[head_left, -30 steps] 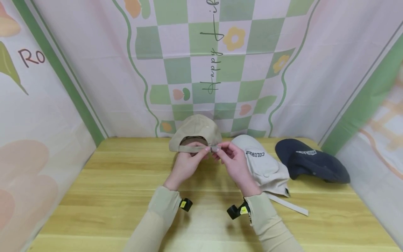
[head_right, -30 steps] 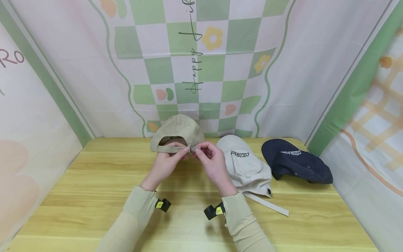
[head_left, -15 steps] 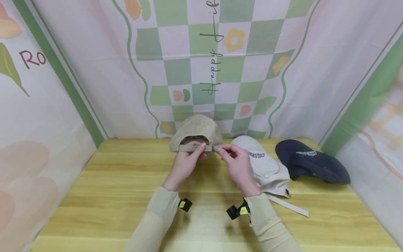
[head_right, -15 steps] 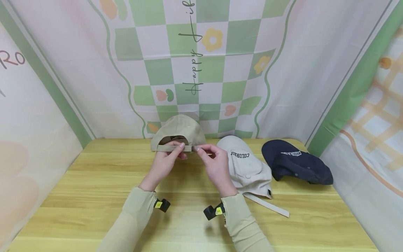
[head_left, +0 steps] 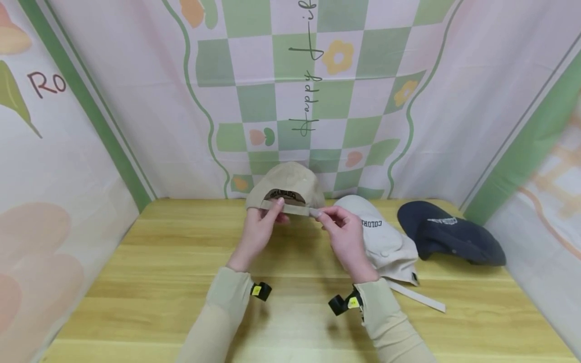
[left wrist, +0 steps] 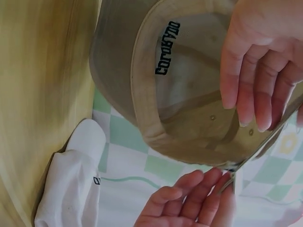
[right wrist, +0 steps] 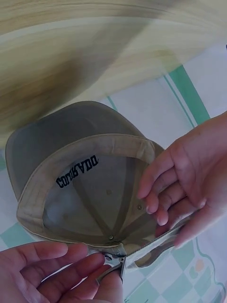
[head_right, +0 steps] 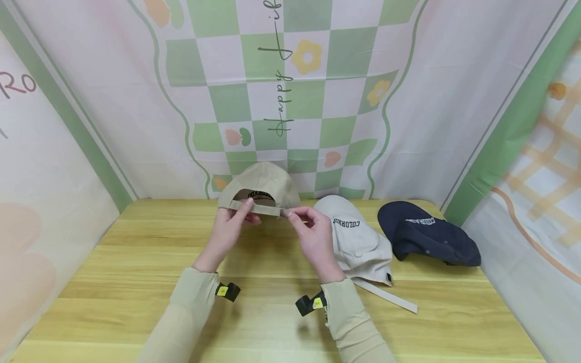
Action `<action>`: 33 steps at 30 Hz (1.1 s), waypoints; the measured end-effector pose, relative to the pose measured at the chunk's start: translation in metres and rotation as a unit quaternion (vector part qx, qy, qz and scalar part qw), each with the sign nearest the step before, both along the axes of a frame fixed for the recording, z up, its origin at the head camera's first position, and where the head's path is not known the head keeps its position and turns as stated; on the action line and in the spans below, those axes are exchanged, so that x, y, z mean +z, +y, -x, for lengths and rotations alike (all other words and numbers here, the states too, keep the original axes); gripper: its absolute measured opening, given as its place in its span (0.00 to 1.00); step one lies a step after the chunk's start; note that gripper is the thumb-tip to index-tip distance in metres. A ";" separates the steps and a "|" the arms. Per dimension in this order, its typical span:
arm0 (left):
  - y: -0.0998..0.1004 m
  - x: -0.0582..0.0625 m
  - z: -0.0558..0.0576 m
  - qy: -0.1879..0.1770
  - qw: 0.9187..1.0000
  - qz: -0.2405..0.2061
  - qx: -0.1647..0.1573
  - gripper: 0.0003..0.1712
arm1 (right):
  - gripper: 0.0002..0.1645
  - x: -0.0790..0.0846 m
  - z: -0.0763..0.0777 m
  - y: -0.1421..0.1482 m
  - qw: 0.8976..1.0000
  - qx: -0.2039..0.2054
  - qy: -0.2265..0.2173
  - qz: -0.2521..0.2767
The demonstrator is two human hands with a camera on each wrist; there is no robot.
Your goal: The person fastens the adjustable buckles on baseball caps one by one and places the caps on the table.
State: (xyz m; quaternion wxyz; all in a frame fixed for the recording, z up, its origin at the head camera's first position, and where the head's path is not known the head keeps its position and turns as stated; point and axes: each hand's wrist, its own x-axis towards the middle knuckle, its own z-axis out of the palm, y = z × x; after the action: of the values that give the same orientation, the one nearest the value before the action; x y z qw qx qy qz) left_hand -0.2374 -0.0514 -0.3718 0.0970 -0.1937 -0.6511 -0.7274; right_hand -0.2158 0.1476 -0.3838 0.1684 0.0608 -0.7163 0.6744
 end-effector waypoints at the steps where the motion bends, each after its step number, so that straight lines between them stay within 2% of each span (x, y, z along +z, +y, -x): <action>1: -0.001 0.000 0.001 -0.008 1.000 -0.002 0.006 0.14 | 0.08 0.000 0.000 0.000 1.000 -0.001 -0.001 0.005; 5: -0.005 0.003 0.001 -0.047 0.998 0.002 0.047 0.26 | 0.07 -0.001 0.001 0.002 1.000 -0.009 -0.001 0.021; 9: -0.007 0.004 0.000 -0.053 0.996 -0.001 0.073 0.24 | 0.05 -0.001 0.001 0.002 1.000 -0.007 0.010 0.027; 13: -0.007 0.003 -0.001 -0.046 0.996 -0.001 0.083 0.19 | 0.02 0.000 0.001 0.001 0.999 0.009 0.015 0.047; 21: -0.008 -0.001 0.000 -0.047 0.993 0.022 0.106 0.22 | 0.02 0.001 0.000 -0.002 0.996 0.044 0.036 0.069; 33: -0.008 0.000 -0.001 -0.065 0.991 0.033 0.112 0.22 | 0.03 0.001 -0.001 -0.003 0.996 0.035 0.045 0.064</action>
State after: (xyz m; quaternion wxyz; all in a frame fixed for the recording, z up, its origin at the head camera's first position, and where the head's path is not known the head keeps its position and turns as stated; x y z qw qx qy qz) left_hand -0.2364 -0.0596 -0.3716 0.1289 -0.0753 -0.6971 -0.7012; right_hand -0.2150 0.1444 -0.3828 0.1801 0.1052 -0.6608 0.7210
